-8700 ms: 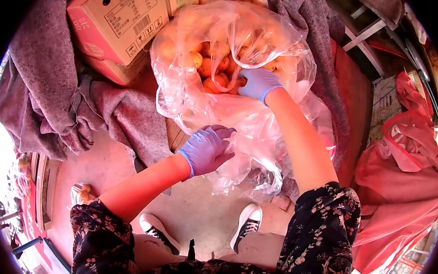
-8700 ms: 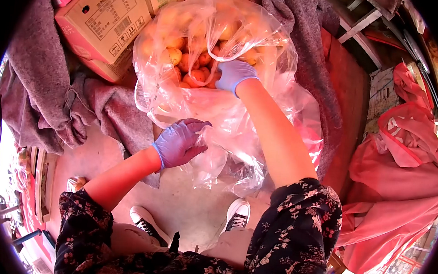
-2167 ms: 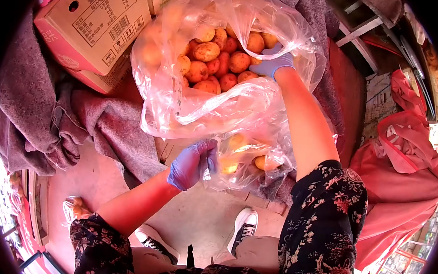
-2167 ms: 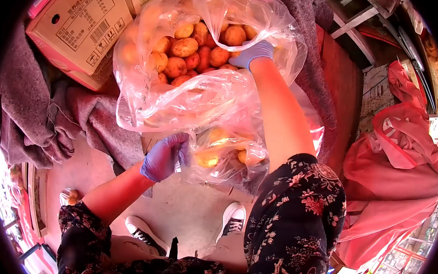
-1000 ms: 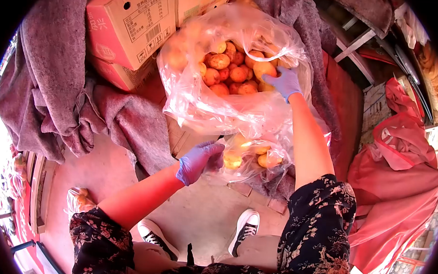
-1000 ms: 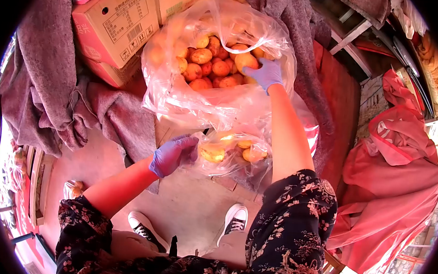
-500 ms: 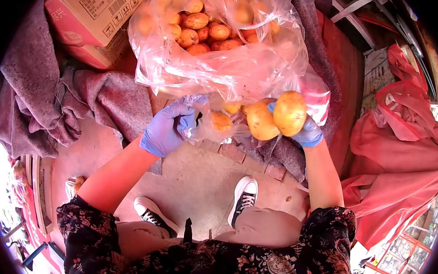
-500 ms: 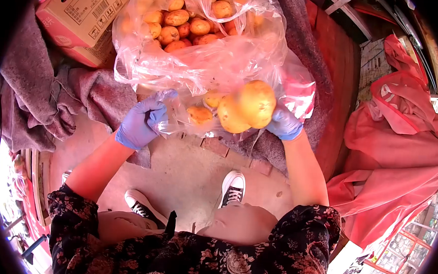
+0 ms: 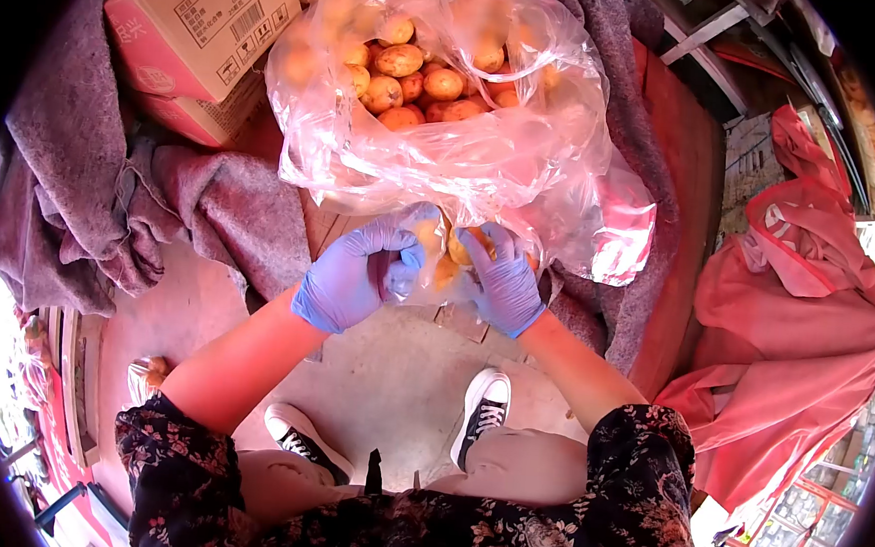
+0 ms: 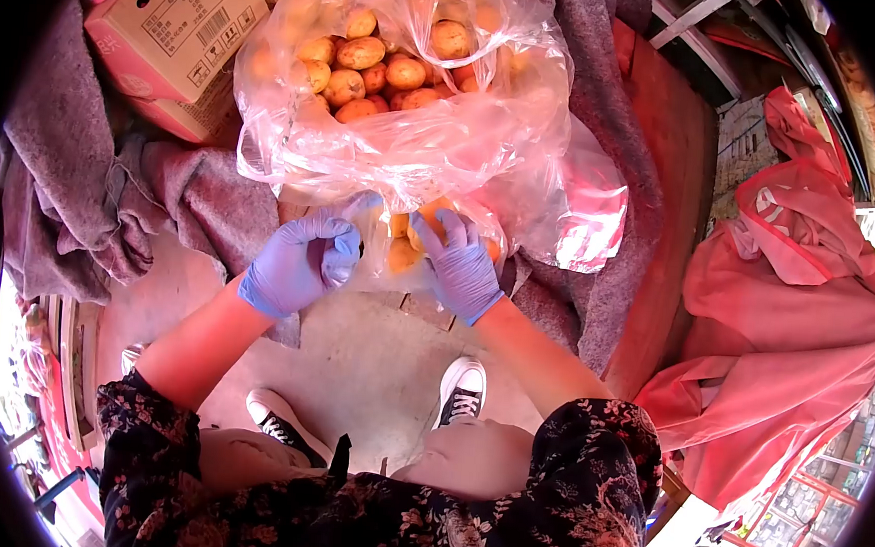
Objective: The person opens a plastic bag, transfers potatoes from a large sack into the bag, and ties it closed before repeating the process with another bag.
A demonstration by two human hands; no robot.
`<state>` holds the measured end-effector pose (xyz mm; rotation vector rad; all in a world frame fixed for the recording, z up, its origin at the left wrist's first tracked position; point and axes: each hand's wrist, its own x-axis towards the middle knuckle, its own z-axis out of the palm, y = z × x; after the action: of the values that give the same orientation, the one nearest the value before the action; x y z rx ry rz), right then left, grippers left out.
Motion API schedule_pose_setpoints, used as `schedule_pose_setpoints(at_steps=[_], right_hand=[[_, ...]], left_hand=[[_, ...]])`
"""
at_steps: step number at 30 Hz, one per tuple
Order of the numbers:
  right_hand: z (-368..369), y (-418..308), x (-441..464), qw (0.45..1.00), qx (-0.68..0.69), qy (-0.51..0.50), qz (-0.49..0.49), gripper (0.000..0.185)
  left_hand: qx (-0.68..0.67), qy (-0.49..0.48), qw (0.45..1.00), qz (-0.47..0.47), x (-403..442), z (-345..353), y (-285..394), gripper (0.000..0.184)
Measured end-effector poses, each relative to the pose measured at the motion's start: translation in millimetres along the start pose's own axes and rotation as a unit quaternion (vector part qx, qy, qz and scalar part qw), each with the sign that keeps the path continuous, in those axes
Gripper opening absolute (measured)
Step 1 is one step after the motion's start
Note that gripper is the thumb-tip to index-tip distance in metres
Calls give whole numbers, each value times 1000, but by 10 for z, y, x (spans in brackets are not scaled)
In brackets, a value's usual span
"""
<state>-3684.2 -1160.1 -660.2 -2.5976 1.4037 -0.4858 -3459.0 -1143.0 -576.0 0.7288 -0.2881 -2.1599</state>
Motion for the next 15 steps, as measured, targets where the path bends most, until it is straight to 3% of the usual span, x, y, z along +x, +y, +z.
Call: schedule_pose_setpoints(at_steps=[2,5,6,9,10,13,15], right_hand=[[93,212,-91,995,90,-23,25,63],[44,338,-178,998,55,-3,6,62],[29,355,-162,997,65,27,-6,47],[-154,478,-84,982,182,-25,42,33],[-360,329,42,978,193,43,64,17],[-702,310,382,925,352,69,125,12],[-865,250,694,862,487,109,86,13]], left_hand=[[-12,-16,1000,21,46,-82,24,42],[11,-3,1000,21,67,-157,79,43],[16,-18,1000,18,51,-177,88,42],[24,-35,999,15,23,-170,116,45],[23,-21,999,17,6,-142,118,49],[8,-3,1000,6,-48,-58,158,54],[7,2,1000,2,-45,-53,169,48]])
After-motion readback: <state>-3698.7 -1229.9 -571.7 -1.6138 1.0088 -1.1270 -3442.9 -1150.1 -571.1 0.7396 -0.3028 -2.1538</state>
